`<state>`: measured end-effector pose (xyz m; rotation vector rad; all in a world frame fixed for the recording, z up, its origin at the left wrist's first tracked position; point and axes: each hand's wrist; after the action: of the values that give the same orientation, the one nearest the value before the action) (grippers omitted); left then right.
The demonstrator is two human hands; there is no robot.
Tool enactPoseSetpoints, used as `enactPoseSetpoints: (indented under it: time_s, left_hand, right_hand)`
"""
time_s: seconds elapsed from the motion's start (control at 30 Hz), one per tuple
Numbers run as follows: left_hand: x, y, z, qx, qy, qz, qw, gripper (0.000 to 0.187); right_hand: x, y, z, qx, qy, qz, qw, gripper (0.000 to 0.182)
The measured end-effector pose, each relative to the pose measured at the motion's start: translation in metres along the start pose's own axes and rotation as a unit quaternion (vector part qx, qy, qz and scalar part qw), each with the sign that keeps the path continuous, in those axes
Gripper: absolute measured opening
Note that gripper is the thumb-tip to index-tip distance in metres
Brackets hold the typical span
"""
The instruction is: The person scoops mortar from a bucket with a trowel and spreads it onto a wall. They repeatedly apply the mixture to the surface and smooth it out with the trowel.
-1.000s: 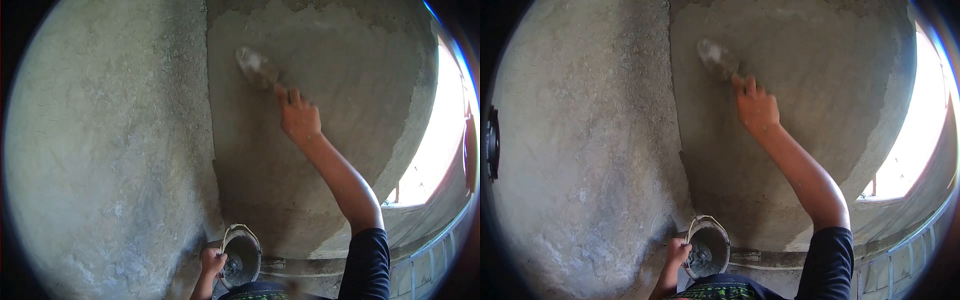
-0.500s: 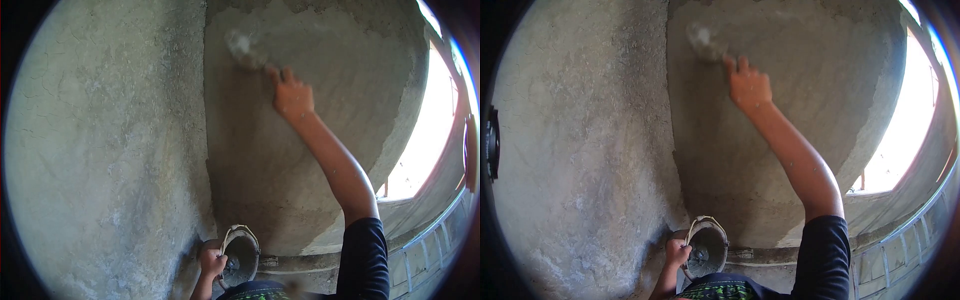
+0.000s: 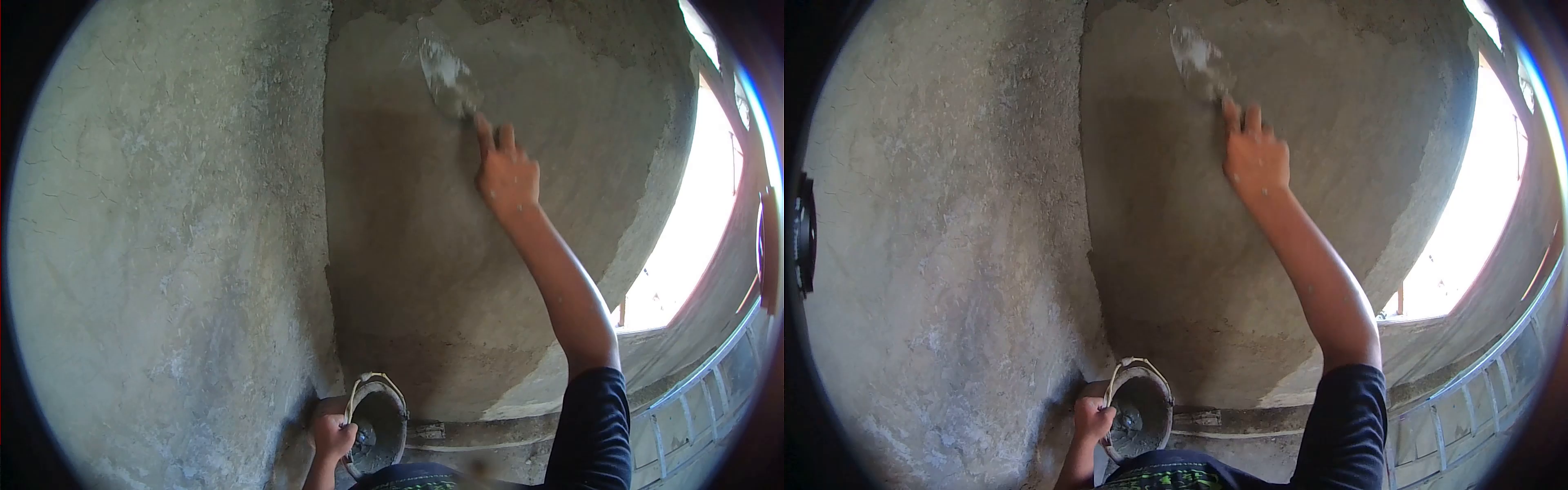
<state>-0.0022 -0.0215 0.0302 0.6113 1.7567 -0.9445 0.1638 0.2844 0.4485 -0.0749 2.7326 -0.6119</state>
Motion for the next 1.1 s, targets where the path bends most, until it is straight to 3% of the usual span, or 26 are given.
enactPoseSetpoints:
  time_s: [0.1, 0.17, 0.2, 0.27, 0.33, 0.43, 0.5, 0.57, 0.7, 0.8, 0.87, 0.93, 1.0, 1.1]
  left_hand:
    - [0.006, 0.002, 0.004, -0.014, 0.008, 0.010, 1.000, 0.024]
    - [-0.001, 0.001, 0.003, -0.017, 0.017, 0.006, 1.000, 0.024]
    - [0.000, 0.002, 0.003, -0.022, 0.022, 0.008, 0.999, 0.024]
    - [-0.002, 0.005, 0.004, -0.019, 0.016, 0.010, 1.000, 0.024]
    - [-0.007, 0.007, 0.007, -0.013, 0.008, 0.007, 1.000, 0.024]
    - [-0.013, 0.010, 0.008, -0.027, 0.029, 0.003, 0.999, 0.024]
    - [-0.006, 0.014, 0.008, -0.029, 0.036, 0.003, 0.999, 0.024]
    - [-0.003, 0.013, 0.010, -0.029, 0.027, 0.004, 0.999, 0.024]
    - [-0.005, 0.015, 0.012, -0.034, 0.015, 0.029, 0.999, 0.025]
    - [-0.004, 0.014, 0.012, -0.027, 0.039, 0.016, 0.999, 0.025]
    - [-0.002, 0.016, 0.012, -0.035, 0.054, 0.007, 0.998, 0.026]
    - [-0.005, 0.018, 0.011, -0.040, 0.072, -0.001, 0.997, 0.026]
    - [-0.013, 0.016, 0.013, -0.026, 0.041, 0.012, 0.999, 0.026]
    - [-0.014, 0.015, 0.014, -0.017, 0.027, 0.017, 0.999, 0.026]
  right_hand:
    - [-0.002, 0.019, 0.063, 0.013, -0.045, 0.029, 0.998, 0.073]
    - [-0.009, 0.020, 0.082, 0.022, -0.097, -0.056, 0.993, 0.073]
    - [-0.012, 0.021, 0.075, 0.020, -0.101, -0.056, 0.993, 0.073]
    - [-0.017, 0.027, 0.048, -0.109, -0.027, -0.126, 0.986, 0.070]
    - [-0.018, 0.004, 0.002, -0.173, 0.010, -0.150, 0.973, 0.062]
    - [-0.005, -0.015, -0.039, -0.172, 0.029, -0.125, 0.977, 0.057]
    - [0.013, -0.020, -0.044, -0.061, -0.013, -0.033, 0.998, 0.054]
    - [0.028, -0.014, -0.017, -0.001, -0.097, -0.026, 0.995, 0.055]
    - [0.051, 0.038, 0.072, 0.046, -0.261, -0.029, 0.964, 0.064]
    - [0.036, 0.029, 0.087, 0.049, -0.294, -0.054, 0.953, 0.071]
    - [0.019, 0.010, 0.062, 0.097, -0.210, -0.045, 0.972, 0.075]
    - [0.000, -0.005, 0.023, 0.024, -0.074, -0.083, 0.994, 0.077]
    - [-0.019, -0.012, -0.009, -0.048, -0.010, -0.069, 0.996, 0.074]
    - [-0.023, -0.009, -0.016, 0.034, -0.018, -0.048, 0.998, 0.076]
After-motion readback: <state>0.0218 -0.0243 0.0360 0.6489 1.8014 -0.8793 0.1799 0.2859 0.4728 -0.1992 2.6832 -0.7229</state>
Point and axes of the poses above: each hand's wrist, its own z-axis away from the middle knuckle, its own y-axis out of the palm, x = y × z, and after that the axes turned 15 degrees about z, right-handed
